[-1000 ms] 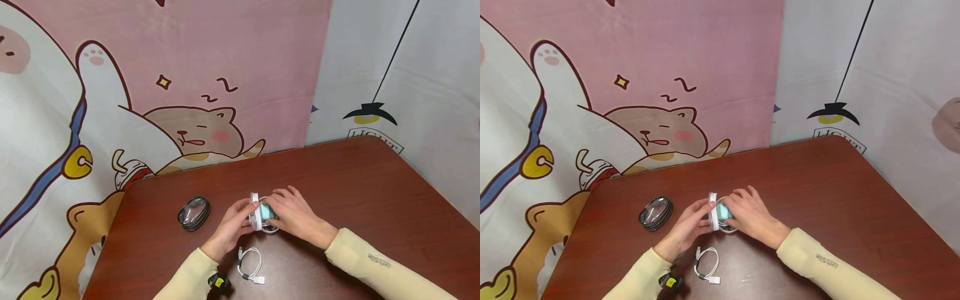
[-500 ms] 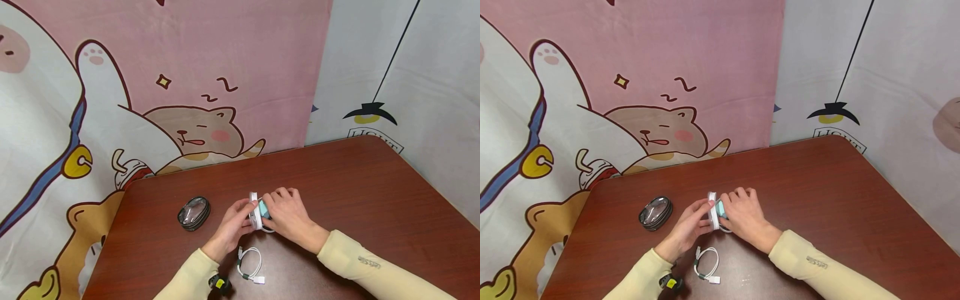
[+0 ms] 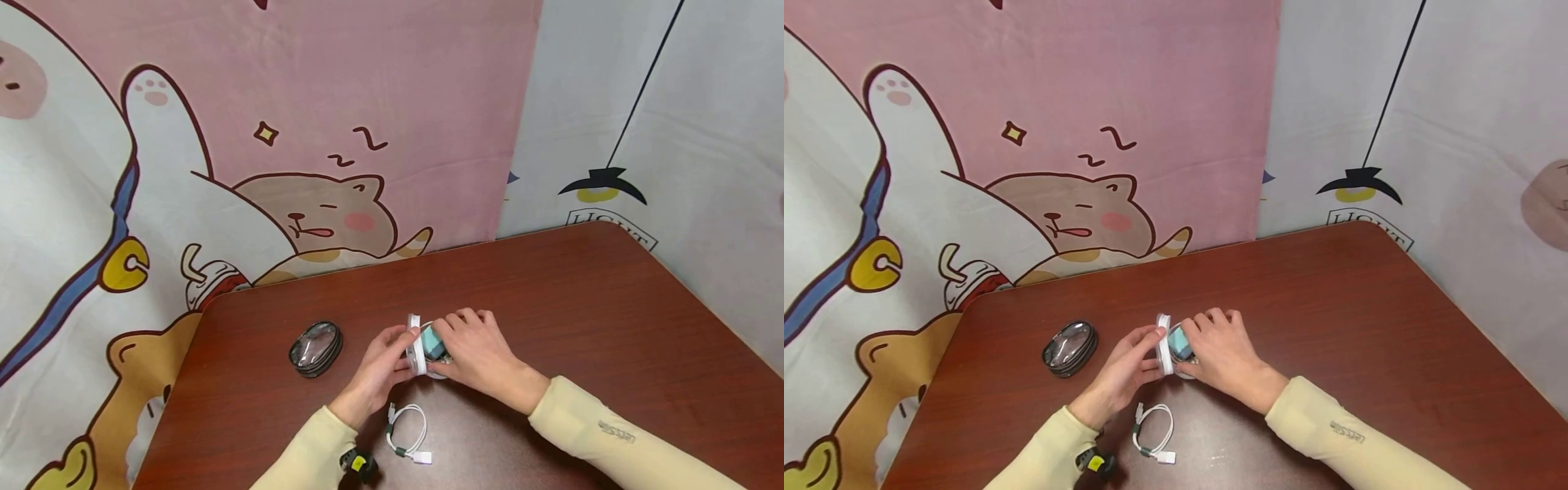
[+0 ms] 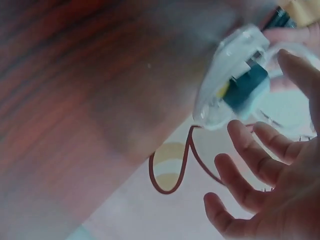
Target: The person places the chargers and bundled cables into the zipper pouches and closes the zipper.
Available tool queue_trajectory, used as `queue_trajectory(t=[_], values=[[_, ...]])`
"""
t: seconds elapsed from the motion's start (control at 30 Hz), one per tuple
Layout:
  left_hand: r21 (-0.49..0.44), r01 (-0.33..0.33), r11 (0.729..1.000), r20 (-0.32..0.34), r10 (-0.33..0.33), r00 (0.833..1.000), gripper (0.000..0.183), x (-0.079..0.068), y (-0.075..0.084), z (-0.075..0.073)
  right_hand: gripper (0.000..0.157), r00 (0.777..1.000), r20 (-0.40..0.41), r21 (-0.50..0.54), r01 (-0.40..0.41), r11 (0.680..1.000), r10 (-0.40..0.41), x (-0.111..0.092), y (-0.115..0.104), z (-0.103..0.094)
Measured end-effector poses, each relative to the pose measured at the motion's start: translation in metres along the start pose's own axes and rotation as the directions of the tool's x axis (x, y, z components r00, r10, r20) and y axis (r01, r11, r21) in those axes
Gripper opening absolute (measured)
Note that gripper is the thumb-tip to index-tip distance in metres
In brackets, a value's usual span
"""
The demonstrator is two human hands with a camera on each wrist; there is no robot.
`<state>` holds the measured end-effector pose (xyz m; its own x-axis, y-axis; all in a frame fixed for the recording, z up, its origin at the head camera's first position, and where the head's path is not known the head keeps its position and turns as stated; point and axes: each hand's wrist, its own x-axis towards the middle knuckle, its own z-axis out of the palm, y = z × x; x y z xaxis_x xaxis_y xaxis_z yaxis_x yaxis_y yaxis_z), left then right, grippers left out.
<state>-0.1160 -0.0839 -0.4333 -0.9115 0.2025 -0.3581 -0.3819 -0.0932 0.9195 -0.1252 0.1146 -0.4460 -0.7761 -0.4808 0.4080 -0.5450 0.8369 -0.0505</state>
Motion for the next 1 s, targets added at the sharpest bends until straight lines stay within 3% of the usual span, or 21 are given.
queue_trajectory(t=[0.2,0.27,0.4,0.47,0.6,0.8,1.0], values=[[-0.008,-0.001,1.000,-0.009,0.001,1.000,0.068,0.001,0.000,0.000,0.054,0.992,0.059,0.155,-0.116,0.981,0.108,0.001,0.016,-0.012],[-0.010,-0.003,1.000,-0.011,0.003,1.000,0.067,0.001,0.000,0.000,0.050,0.979,0.109,0.239,-0.192,0.952,0.170,0.002,0.023,-0.012],[-0.012,-0.004,1.000,-0.014,0.003,1.000,0.068,0.001,-0.001,0.001,0.047,0.938,0.242,0.390,-0.330,0.860,0.250,0.003,0.036,-0.009],[-0.013,-0.004,1.000,-0.013,0.004,1.000,0.069,0.001,-0.002,0.001,0.050,0.916,0.307,0.431,-0.376,0.820,0.259,0.004,0.039,-0.007],[-0.014,-0.006,1.000,-0.011,0.006,1.000,0.069,0.000,-0.002,0.000,0.055,0.893,0.381,0.475,-0.413,0.777,0.242,0.007,0.040,-0.004],[-0.018,-0.003,1.000,-0.012,0.002,1.000,0.068,0.001,-0.002,0.000,0.058,0.880,0.413,0.454,-0.422,0.785,0.235,0.010,0.036,0.000],[-0.028,0.000,1.000,-0.012,-0.001,1.000,0.068,0.001,-0.003,0.000,0.057,0.886,0.407,0.428,-0.401,0.810,0.224,0.013,0.032,0.003]])
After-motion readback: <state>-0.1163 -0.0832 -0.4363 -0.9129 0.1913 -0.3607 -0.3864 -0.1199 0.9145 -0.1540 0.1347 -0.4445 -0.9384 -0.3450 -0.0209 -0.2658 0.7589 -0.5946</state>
